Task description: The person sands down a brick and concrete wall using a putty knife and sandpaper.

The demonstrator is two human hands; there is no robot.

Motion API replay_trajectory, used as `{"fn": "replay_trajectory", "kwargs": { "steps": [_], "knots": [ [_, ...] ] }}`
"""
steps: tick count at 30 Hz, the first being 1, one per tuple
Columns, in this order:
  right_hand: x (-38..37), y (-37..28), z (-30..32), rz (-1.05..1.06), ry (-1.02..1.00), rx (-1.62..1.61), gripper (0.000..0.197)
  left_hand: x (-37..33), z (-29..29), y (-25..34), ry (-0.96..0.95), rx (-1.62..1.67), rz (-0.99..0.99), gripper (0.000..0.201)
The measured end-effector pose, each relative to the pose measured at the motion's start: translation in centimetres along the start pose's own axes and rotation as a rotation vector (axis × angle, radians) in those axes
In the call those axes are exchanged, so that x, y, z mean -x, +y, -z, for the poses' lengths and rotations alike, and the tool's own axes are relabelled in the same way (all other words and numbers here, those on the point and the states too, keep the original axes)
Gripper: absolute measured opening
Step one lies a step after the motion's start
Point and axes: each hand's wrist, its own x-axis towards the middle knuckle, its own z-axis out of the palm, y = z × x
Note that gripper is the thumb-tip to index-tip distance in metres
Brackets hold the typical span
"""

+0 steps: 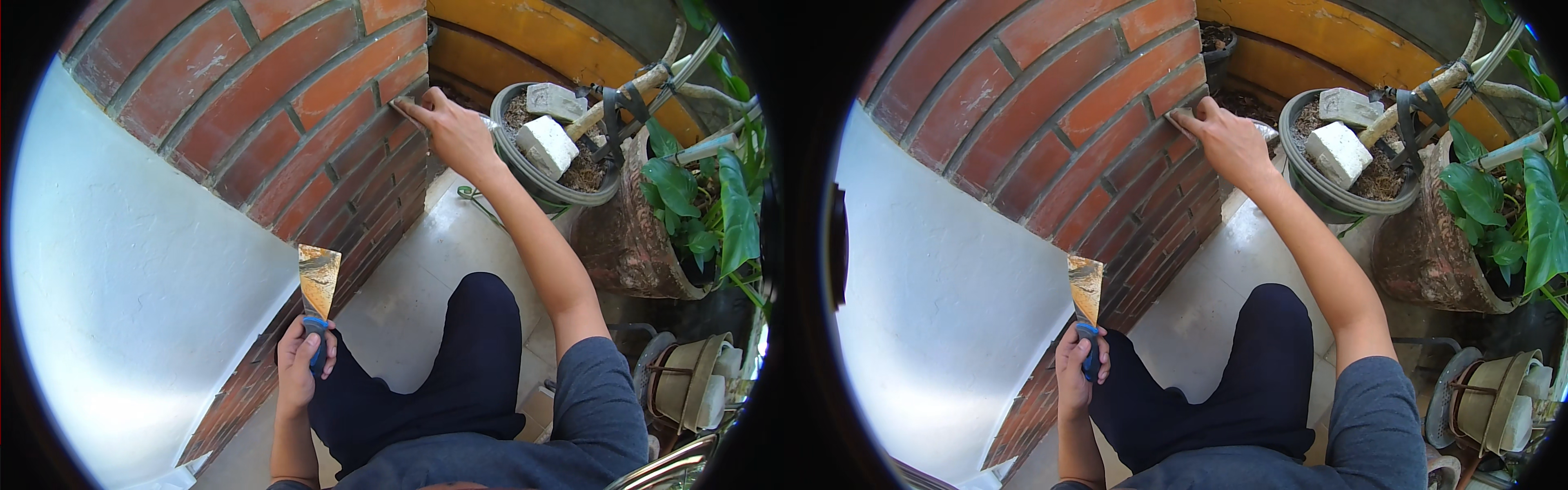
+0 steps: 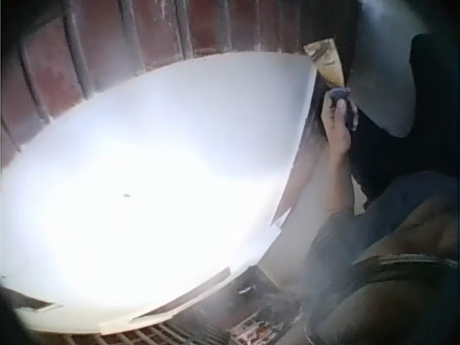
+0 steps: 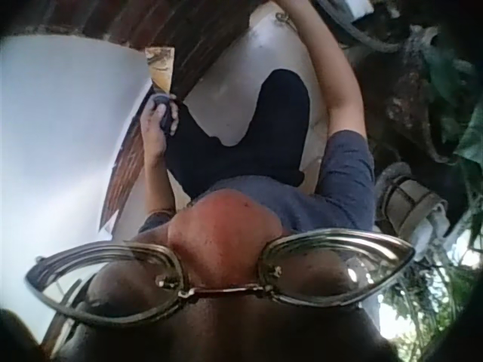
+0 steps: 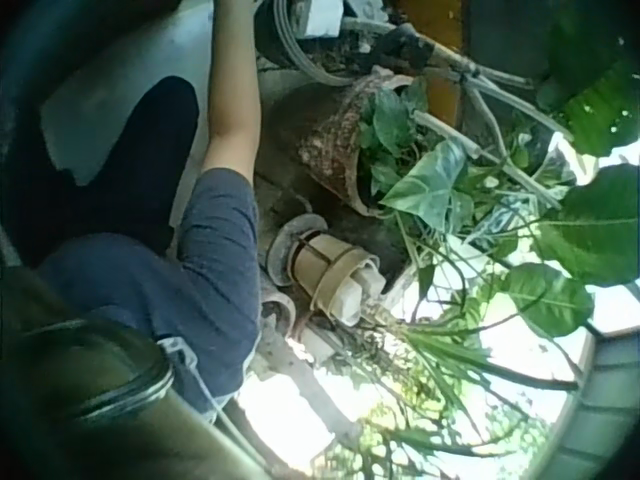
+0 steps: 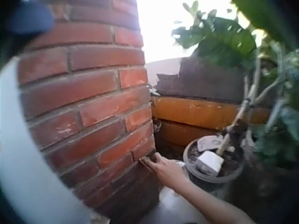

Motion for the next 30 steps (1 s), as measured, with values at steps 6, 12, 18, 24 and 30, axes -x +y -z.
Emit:
{"fn": "replay_trajectory", "kwargs": {
  "steps": [6, 12, 18, 24, 30],
  "knots": [
    [-0.4, 0.0, 0.3, -0.046, -0.013, 0.067, 0.055, 0.8, 1.0, -0.6, 0.010, -0.033, 0.051, 0.033],
    [-0.2, 0.4, 0.1, -0.033, -0.042, 0.066, 0.057, 1.4, 1.6, -1.2, 0.040, -0.054, 0.089, 0.032],
    [0.4, -1.1, -0.8, -0.065, -0.005, -0.031, 0.071, 1.0, 1.5, -1.6, 0.065, -0.071, 0.072, 0.033],
    [1.1, -1.0, -4.9, -0.253, 0.229, -0.111, 0.068, 0.2, 0.8, -1.7, 0.037, -0.086, 0.076, 0.033],
    [0.3, -5.2, -6.4, -0.526, 0.254, -0.356, 0.091, -0.2, 0.6, -1.9, 0.049, -0.090, 0.095, 0.032]
  ]
}}
